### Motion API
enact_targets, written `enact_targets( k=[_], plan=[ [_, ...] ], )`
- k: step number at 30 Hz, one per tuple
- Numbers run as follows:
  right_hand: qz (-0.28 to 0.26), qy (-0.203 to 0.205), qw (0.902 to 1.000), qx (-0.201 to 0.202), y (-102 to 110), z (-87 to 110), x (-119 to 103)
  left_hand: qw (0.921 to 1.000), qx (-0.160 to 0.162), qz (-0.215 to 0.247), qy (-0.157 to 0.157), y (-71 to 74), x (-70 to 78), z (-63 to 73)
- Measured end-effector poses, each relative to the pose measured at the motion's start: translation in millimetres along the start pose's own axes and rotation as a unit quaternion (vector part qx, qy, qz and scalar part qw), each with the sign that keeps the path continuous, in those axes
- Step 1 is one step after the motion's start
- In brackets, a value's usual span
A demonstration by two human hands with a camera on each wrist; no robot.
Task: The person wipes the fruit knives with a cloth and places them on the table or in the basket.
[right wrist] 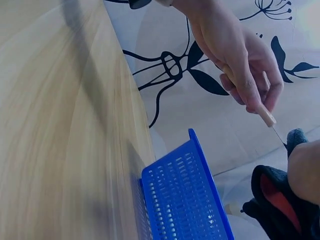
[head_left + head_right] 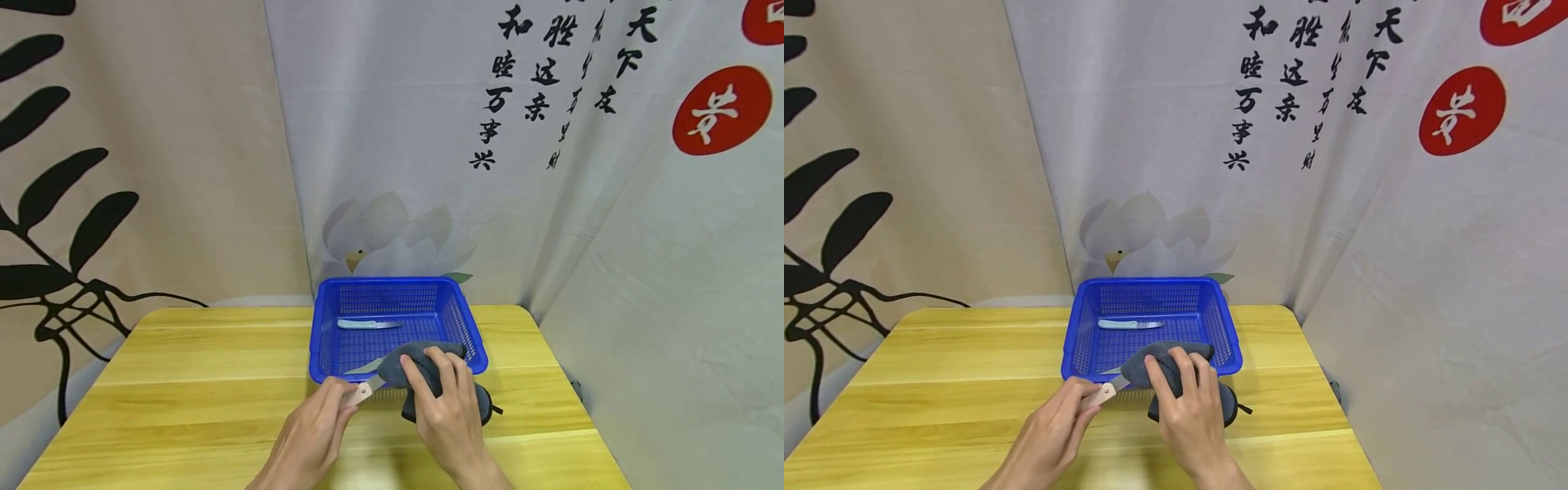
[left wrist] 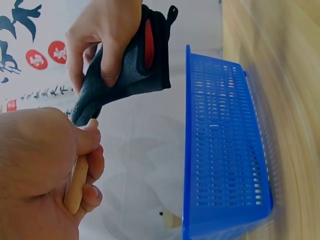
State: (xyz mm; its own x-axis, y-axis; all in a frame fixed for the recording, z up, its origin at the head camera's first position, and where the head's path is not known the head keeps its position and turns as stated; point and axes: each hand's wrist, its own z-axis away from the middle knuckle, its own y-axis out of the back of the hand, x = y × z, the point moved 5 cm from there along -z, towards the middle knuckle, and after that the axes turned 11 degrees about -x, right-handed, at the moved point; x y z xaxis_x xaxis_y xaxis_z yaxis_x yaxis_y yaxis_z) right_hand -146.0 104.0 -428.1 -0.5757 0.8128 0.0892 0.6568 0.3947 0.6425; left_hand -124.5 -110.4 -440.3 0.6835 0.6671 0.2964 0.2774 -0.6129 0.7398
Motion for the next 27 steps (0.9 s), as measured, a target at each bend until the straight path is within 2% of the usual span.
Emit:
enact_targets(
  k=[3,6,10,17,20,27],
  plan=[
    [0.0,-0.017,0.9998,-0.014,0,1.6,8,1.0,-0.006,0.004,-0.001,-0.7,-0.6,1.1],
    [-0.003,-0.03,0.9995,-0.013,3,3.2,15,0.9997,-0.015,0.014,0.013,-0.9,-2.4,2.6],
    [-0.015,-0.031,0.9994,0.008,7,4.3,19,0.9987,-0.023,0.023,0.039,-0.4,-5.2,4.0],
    [-0.042,0.028,0.9971,0.058,11,3.0,0,0.9981,-0.017,0.027,0.052,-0.1,-6.3,0.1],
    [-0.043,0.049,0.9956,0.067,10,4.9,-11,0.9978,-0.016,0.03,0.057,-0.9,-5.1,-1.5],
    [-0.036,0.075,0.9958,0.039,1,11.7,-30,0.9974,-0.016,0.031,0.064,-1.5,-3.0,-3.1]
  ],
)
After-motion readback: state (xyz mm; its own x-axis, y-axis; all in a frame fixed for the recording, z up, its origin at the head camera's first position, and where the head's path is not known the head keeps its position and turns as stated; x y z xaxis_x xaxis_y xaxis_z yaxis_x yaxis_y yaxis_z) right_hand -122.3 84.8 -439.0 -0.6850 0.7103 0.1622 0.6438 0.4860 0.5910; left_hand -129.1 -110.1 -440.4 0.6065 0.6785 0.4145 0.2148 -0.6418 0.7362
